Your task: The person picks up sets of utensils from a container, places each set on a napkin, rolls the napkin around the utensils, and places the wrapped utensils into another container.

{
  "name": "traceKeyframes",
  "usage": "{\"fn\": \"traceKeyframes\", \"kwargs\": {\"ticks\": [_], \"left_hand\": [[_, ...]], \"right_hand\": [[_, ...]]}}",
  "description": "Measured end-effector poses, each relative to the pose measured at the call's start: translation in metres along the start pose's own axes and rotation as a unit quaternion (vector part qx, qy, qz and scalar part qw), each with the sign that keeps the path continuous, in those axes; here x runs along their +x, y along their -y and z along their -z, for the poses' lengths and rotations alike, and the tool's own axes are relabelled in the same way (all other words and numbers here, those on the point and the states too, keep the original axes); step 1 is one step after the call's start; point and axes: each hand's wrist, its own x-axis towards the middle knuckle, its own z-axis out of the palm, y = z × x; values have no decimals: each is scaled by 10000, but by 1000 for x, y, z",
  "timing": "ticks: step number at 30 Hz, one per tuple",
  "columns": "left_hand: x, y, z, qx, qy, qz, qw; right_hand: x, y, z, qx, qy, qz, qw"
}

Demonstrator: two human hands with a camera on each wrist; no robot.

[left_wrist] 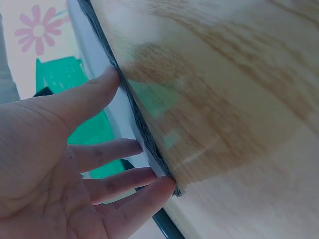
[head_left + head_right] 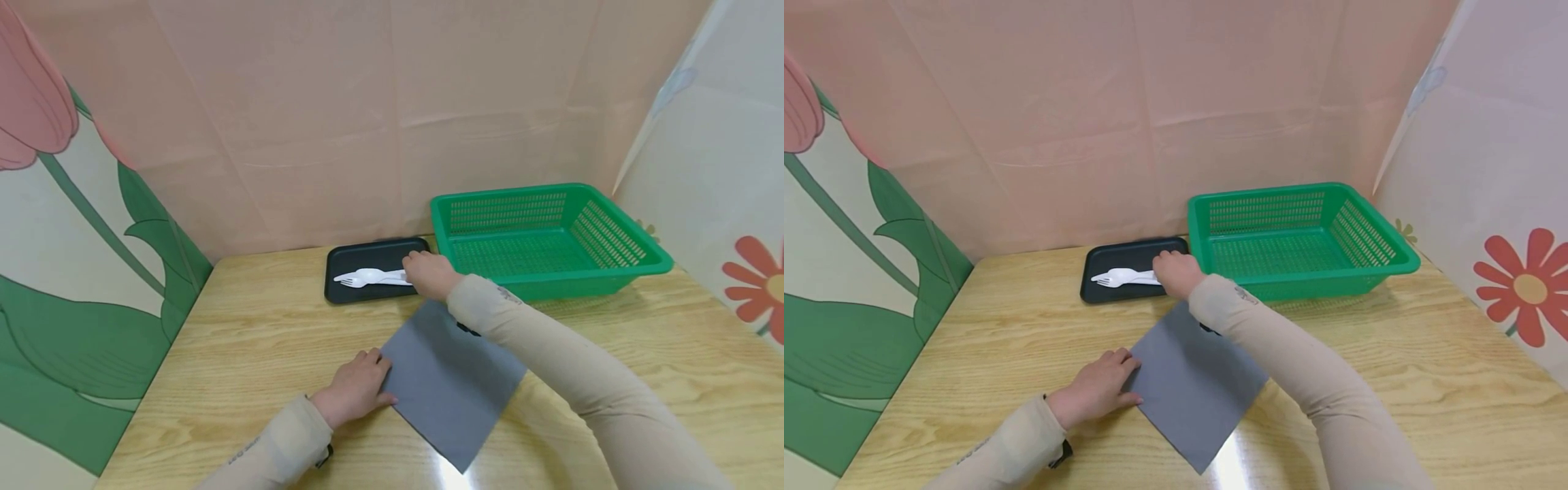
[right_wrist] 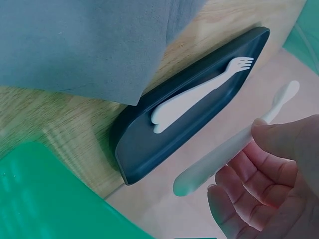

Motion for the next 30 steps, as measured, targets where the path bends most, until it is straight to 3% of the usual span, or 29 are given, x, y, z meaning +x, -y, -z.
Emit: {"fn": "traceKeyframes", "kwargs": {"ticks": [20,23,24,30], "left_hand": [[0,0,0,-67,89,31,9999],[0,0,0,-66,87,33,9999],[0,0,0,-65,85,29,9999],[-1,0,-1,-47,70,14,10000]], "right_hand": [[-4,2,0,-56,164,10,9998],[-3,1,-1,-24,231,24,9997],[1,-3,-11,-72,69,121,9999],[-3,-1,-10,-27,123,142,9998]]}}
